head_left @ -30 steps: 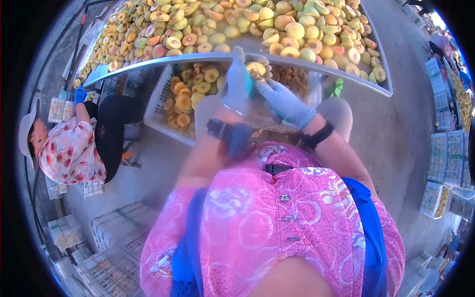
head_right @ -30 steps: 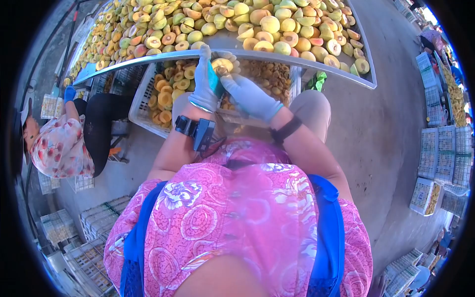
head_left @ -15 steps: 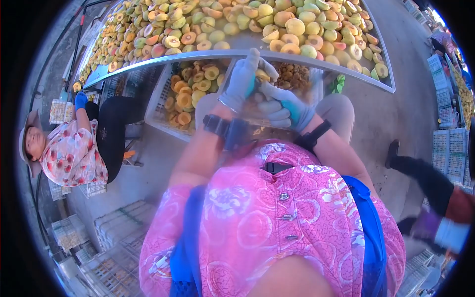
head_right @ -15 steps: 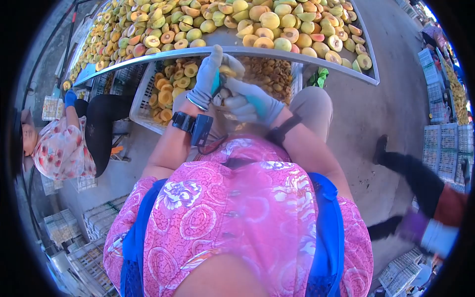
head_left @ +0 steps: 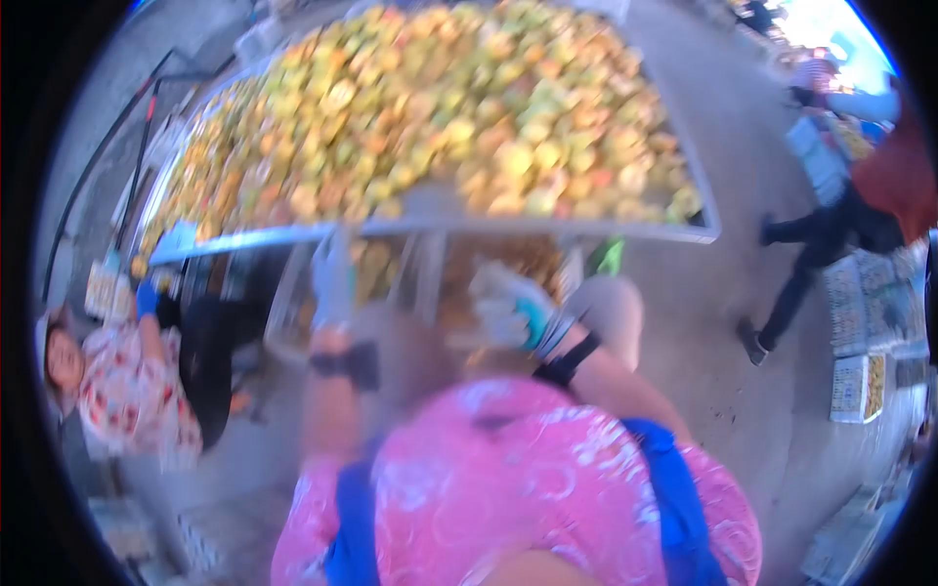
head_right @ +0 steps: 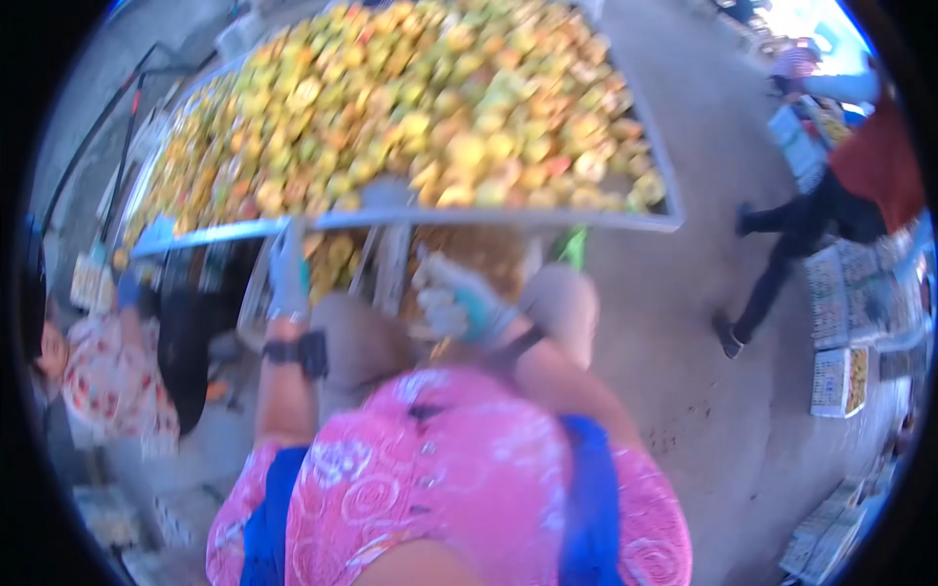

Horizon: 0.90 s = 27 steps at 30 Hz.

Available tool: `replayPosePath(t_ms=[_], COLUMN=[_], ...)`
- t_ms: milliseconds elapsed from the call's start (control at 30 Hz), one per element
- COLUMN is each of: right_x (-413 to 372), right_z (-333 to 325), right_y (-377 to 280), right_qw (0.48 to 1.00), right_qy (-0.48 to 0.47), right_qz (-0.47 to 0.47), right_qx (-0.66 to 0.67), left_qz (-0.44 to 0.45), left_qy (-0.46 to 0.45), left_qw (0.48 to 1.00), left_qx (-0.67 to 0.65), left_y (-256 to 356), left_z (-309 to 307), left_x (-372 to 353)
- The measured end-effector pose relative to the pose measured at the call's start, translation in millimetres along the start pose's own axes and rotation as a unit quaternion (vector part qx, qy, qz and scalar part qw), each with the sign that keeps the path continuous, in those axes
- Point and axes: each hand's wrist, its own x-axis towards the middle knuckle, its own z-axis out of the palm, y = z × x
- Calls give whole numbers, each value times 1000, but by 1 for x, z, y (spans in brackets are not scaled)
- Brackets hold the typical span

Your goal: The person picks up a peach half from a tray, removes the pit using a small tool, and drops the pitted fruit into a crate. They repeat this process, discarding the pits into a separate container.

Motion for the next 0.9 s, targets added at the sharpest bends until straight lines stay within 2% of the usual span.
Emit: replayPosePath(t_ms=[33, 67, 100, 133, 167, 200, 267, 400, 467, 567, 633, 733, 800, 833, 900], right_x=[3, 13, 20, 42, 56, 22, 46, 99, 141, 140, 128, 105, 91, 99, 114], right_z=[-3, -21, -32, -56, -82, -25, -53, -156, -236, -246, -221, -183, -156, -172, -202], right_y=[1, -1, 1, 11, 12, 9, 8, 17, 23, 25, 24, 24, 23, 25, 26], right_qw=[999, 999, 996, 995, 999, 998, 997, 998, 998, 998, 998, 996, 983, 983, 995], right_qy=[48, -7, -87, 30, 18, 38, 62, 23, -18, -19, -17, 16, 97, 96, 44], right_qz=[-22, -7, -2, -85, 6, 27, -8, -40, -50, -56, -55, -61, -71, -69, -61], right_qx=[7, 35, 34, -50, 34, -35, -40, -42, -40, -37, -41, -57, -141, -142, -59], left_qz=[77, 143, 116, -7, -132, -113, -39, 0, -41, 3, -20, -29, -45, -46, -39], left_qy=[0, 68, 30, 34, 20, 21, -85, -112, -150, -160, -192, -218, -229, -228, -130], left_qw=[991, 945, 952, 994, 988, 988, 988, 988, 977, 963, 957, 957, 960, 960, 984], left_qx=[108, 287, 281, 100, -83, -99, 126, 104, 149, 215, 215, 187, 154, 155, 114], left_y=[-55, -1, -41, -30, -18, -8, 10, 62, 80, 94, 94, 78, 72, 60, 22], left_z=[0, 2, 5, 25, 42, 60, 95, 151, 165, 178, 175, 172, 168, 171, 184], left_x=[8, 6, 20, 34, 48, 63, 79, 104, 113, 111, 117, 120, 121, 123, 124])
